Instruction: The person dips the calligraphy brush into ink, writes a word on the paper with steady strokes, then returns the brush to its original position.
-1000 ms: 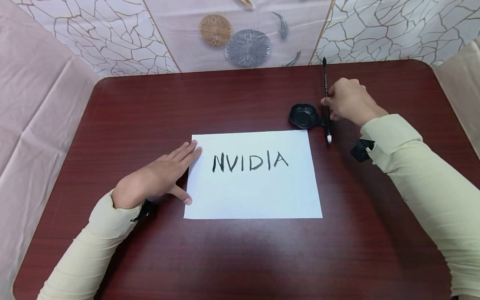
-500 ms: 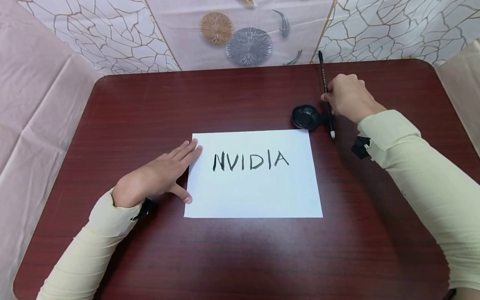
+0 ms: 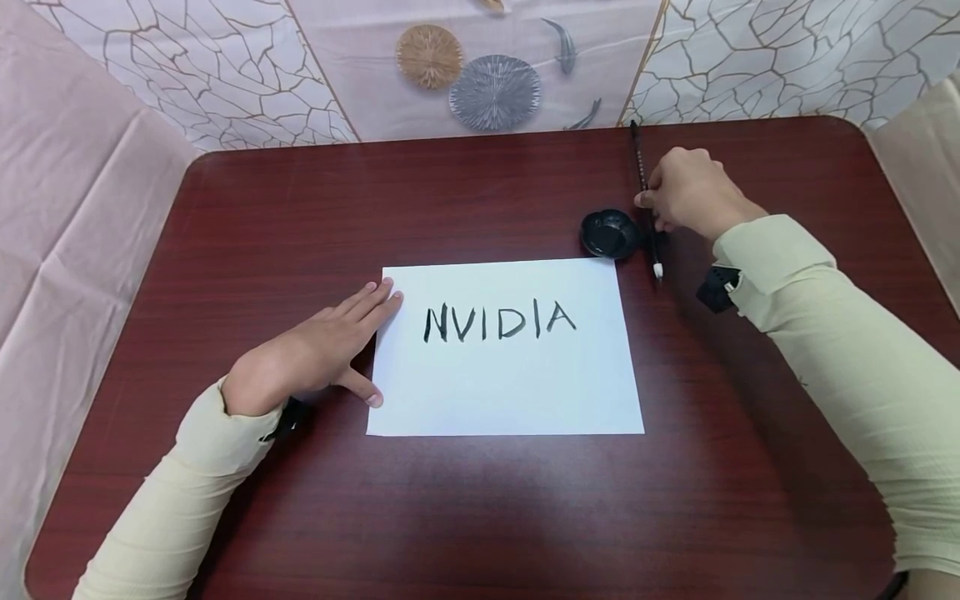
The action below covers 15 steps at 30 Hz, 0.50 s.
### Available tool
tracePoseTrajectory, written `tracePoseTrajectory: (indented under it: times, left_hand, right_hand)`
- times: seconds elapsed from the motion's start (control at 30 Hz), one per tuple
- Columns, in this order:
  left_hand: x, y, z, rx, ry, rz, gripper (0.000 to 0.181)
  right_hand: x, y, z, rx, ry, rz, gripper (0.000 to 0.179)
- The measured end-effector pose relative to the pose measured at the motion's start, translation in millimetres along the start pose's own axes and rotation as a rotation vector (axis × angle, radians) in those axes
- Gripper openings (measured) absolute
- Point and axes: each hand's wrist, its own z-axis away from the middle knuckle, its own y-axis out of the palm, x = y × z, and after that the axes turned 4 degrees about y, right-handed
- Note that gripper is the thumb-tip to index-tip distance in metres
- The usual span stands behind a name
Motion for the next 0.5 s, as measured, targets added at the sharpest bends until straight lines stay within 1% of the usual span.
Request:
tracePoseTrajectory:
  times: [0.27, 0.5]
  left_hand:
    - [0.1, 0.1, -0.8, 0.001, -0.002, 0.0, 0.136]
    - [0.2, 0.5, -0.8, 0.002, -0.002, -0.005, 0.137]
  right_hand:
    - [2.9, 5.3, -3.3, -0.031, -0.002, 0.051, 0.034]
    - [2.3, 10.2, -6.0, -0.053, -0.004, 0.031, 0.037]
